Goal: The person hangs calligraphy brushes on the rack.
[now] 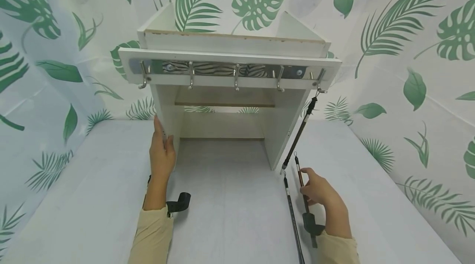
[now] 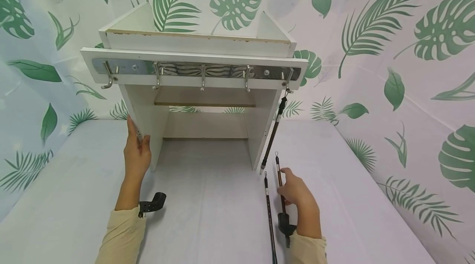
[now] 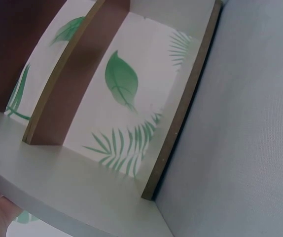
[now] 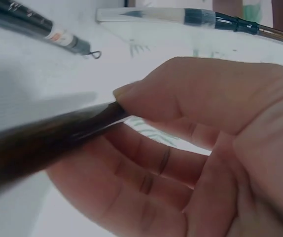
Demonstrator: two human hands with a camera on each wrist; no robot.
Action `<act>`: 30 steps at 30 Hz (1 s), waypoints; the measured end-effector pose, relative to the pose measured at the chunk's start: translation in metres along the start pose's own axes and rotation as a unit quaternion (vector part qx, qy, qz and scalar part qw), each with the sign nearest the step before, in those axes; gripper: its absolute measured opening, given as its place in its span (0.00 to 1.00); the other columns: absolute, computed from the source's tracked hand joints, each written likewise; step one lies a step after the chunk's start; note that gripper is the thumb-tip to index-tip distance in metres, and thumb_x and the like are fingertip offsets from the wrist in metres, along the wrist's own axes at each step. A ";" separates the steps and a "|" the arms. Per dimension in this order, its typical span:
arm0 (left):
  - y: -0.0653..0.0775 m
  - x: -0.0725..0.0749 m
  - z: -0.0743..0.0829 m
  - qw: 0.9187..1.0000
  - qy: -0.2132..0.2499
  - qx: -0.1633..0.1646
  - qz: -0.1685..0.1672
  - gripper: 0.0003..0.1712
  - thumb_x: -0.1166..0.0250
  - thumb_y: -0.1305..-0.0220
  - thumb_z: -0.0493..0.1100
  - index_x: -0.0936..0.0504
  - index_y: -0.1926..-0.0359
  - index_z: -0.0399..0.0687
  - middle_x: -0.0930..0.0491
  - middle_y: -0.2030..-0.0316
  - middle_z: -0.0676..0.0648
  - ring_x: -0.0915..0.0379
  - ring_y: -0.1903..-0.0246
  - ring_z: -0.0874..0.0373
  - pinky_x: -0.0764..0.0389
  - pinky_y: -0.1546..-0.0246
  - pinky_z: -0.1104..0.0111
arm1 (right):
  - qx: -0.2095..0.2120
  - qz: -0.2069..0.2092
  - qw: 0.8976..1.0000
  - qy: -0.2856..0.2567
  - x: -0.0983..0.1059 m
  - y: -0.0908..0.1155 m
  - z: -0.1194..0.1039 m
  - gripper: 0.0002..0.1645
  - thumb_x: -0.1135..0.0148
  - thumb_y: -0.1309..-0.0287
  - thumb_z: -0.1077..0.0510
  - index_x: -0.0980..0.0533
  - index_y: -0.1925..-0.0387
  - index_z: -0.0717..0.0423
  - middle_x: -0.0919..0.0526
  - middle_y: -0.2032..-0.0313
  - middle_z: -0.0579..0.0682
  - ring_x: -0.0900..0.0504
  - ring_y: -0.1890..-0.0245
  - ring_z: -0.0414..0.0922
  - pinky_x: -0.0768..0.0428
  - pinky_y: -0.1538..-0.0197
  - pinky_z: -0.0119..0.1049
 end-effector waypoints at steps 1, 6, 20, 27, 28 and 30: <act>0.000 0.000 0.000 1.000 -0.001 0.000 0.000 0.35 0.53 0.33 0.34 0.58 0.30 0.41 0.40 0.39 0.30 0.43 0.39 0.36 0.37 0.44 0.43 | 0.005 0.001 1.000 -0.003 0.001 0.000 -0.001 0.39 0.46 0.48 0.68 0.50 0.35 0.62 0.25 0.61 0.67 0.20 0.73 0.47 0.19 0.70 0.40; 0.000 0.000 0.001 1.000 -0.001 0.001 0.001 0.35 0.53 0.33 0.33 0.58 0.30 0.40 0.40 0.39 0.30 0.42 0.40 0.35 0.37 0.44 0.43 | 0.031 0.013 0.999 -0.005 0.006 0.005 -0.005 0.39 0.47 0.47 0.67 0.51 0.35 0.61 0.24 0.61 0.66 0.19 0.73 0.46 0.19 0.69 0.41; 0.000 0.000 0.001 1.000 0.006 0.011 0.001 0.35 0.53 0.33 0.34 0.58 0.29 0.41 0.39 0.39 0.30 0.42 0.40 0.35 0.37 0.44 0.43 | 0.082 0.071 0.994 0.000 0.021 0.022 -0.023 0.39 0.48 0.44 0.65 0.53 0.34 0.61 0.25 0.66 0.61 0.21 0.74 0.44 0.20 0.67 0.43; 0.000 0.000 0.001 1.000 0.002 0.004 0.003 0.35 0.53 0.33 0.34 0.57 0.30 0.39 0.39 0.41 0.28 0.41 0.41 0.35 0.37 0.45 0.43 | 0.101 0.098 0.990 0.001 0.026 0.030 -0.027 0.38 0.48 0.43 0.64 0.53 0.33 0.60 0.25 0.67 0.59 0.21 0.74 0.44 0.20 0.67 0.42; 0.000 0.000 0.001 1.000 0.001 0.005 0.003 0.35 0.53 0.33 0.34 0.58 0.30 0.39 0.39 0.41 0.29 0.41 0.40 0.35 0.37 0.45 0.43 | 0.104 0.101 0.989 0.002 0.026 0.030 -0.028 0.38 0.49 0.43 0.64 0.53 0.33 0.60 0.25 0.67 0.59 0.21 0.74 0.44 0.20 0.67 0.42; 0.000 0.000 0.001 1.000 0.000 0.009 0.001 0.35 0.53 0.33 0.34 0.58 0.30 0.39 0.39 0.41 0.29 0.41 0.40 0.35 0.37 0.45 0.43 | 0.110 0.108 0.988 0.003 0.028 0.032 -0.029 0.38 0.49 0.43 0.64 0.53 0.33 0.60 0.25 0.66 0.59 0.21 0.74 0.44 0.21 0.67 0.42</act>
Point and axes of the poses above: each hand's wrist, its own y-axis away from the middle knuckle, its own x-axis out of the back of the hand, z = x × y, the point moved 3 cm from there along -y, towards the middle knuckle
